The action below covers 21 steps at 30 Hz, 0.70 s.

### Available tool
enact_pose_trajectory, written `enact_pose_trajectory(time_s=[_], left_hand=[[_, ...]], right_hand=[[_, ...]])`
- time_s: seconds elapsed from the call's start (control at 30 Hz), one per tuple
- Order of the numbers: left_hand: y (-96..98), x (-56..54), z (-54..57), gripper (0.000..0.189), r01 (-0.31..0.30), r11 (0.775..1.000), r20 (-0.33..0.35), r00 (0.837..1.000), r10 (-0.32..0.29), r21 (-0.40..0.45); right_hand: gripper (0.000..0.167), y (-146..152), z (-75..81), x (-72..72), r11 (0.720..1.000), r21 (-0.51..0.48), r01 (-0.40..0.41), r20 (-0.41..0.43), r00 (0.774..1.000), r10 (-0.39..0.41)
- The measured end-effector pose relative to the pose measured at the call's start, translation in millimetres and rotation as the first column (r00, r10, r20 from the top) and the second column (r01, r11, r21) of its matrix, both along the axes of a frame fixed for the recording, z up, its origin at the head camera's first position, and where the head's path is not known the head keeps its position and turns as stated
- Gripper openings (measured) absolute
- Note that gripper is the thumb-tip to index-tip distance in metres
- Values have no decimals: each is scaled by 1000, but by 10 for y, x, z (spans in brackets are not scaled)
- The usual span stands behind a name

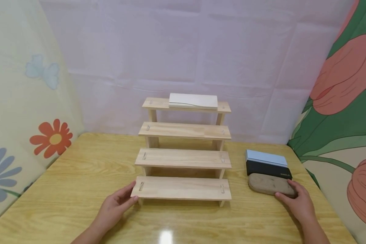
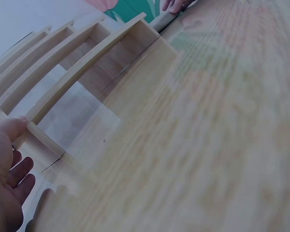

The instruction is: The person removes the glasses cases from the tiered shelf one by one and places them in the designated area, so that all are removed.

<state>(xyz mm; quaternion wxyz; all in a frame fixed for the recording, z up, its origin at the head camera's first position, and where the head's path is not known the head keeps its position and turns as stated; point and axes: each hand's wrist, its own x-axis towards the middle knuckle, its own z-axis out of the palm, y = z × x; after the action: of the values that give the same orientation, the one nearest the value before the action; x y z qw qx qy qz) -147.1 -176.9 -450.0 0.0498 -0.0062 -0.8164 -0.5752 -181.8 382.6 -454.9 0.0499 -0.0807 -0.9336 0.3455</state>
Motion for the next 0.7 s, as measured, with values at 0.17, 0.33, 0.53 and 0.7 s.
enact_pose_trajectory(time_s=[0.17, 0.33, 0.53, 0.7], left_hand=[[3, 0, -2, 53, 1, 1000, 9, 1000, -1, 21], [-2, -5, -8, 54, 3, 1000, 15, 1000, -3, 26], [-8, -5, 1, 55, 9, 1000, 19, 1000, -9, 14], [-5, -2, 6, 54, 6, 1000, 20, 1000, -6, 16]], right_hand=[[91, -30, 45, 6, 998, -57, -11, -12, 1000, 10], [90, -86, 148, -25, 994, -107, 6, 10, 1000, -5], [90, -178, 309, -95, 985, -171, -33, 18, 999, 36], [89, -266, 412, -163, 981, -183, -65, -26, 998, 61]])
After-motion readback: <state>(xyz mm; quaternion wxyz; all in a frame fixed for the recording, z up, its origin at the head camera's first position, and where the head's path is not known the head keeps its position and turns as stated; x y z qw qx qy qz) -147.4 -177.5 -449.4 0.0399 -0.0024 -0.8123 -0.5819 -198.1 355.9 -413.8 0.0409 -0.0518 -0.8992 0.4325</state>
